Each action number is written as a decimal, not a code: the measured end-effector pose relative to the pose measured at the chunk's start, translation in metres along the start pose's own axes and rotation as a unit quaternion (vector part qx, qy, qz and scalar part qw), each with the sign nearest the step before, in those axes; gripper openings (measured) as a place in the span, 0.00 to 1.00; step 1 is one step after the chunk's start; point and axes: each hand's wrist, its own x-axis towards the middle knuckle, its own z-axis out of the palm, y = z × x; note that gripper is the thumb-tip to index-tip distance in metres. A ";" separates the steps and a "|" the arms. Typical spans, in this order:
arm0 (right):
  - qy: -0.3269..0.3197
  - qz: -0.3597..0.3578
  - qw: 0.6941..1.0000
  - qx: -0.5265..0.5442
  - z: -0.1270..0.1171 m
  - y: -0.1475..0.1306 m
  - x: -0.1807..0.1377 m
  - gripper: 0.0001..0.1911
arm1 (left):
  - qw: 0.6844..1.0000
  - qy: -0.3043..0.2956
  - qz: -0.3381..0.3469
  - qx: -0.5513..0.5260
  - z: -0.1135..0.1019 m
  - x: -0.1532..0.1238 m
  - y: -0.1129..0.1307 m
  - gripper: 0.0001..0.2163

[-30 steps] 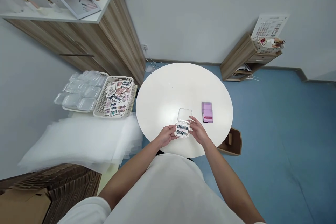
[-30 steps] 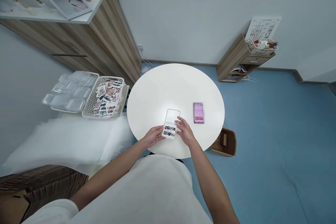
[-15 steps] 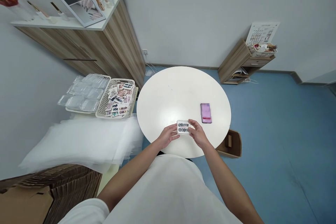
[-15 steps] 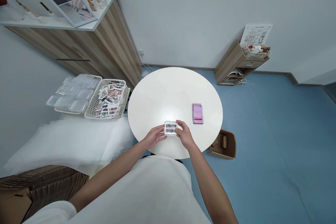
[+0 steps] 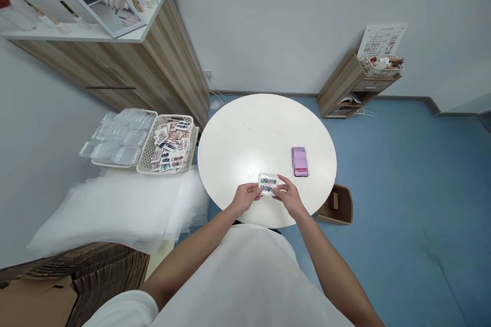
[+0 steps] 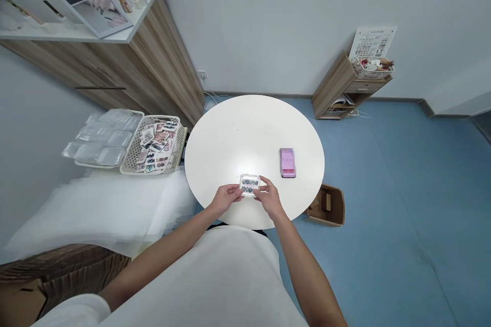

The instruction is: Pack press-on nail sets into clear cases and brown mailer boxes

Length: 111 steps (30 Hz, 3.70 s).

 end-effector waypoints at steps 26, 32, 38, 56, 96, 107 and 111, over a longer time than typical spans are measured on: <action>-0.032 -0.041 0.970 -0.238 0.126 0.028 0.151 0.15 | 0.934 0.195 0.001 0.300 -0.109 0.108 -0.003 0.21; -0.030 -0.035 0.956 -0.290 0.151 0.016 0.193 0.13 | 0.927 0.177 -0.009 0.332 -0.143 0.150 0.010 0.14; -0.034 -0.043 0.956 -0.288 0.150 0.015 0.210 0.14 | 0.938 0.157 -0.008 0.310 -0.151 0.166 0.014 0.11; -0.061 -0.034 0.954 -0.292 0.149 0.019 0.224 0.15 | 0.937 0.159 -0.014 0.310 -0.165 0.174 0.009 0.13; -0.536 -0.399 0.534 -0.518 0.423 0.074 0.113 0.13 | 0.789 0.499 0.007 0.358 -0.306 -0.088 -0.045 0.13; -0.455 -0.398 0.515 -0.608 0.430 0.042 0.093 0.16 | 0.778 0.527 0.058 0.337 -0.301 -0.119 -0.024 0.18; -0.475 -0.442 0.486 -0.586 0.408 0.013 0.084 0.18 | 0.778 0.498 0.099 0.371 -0.290 -0.127 -0.024 0.25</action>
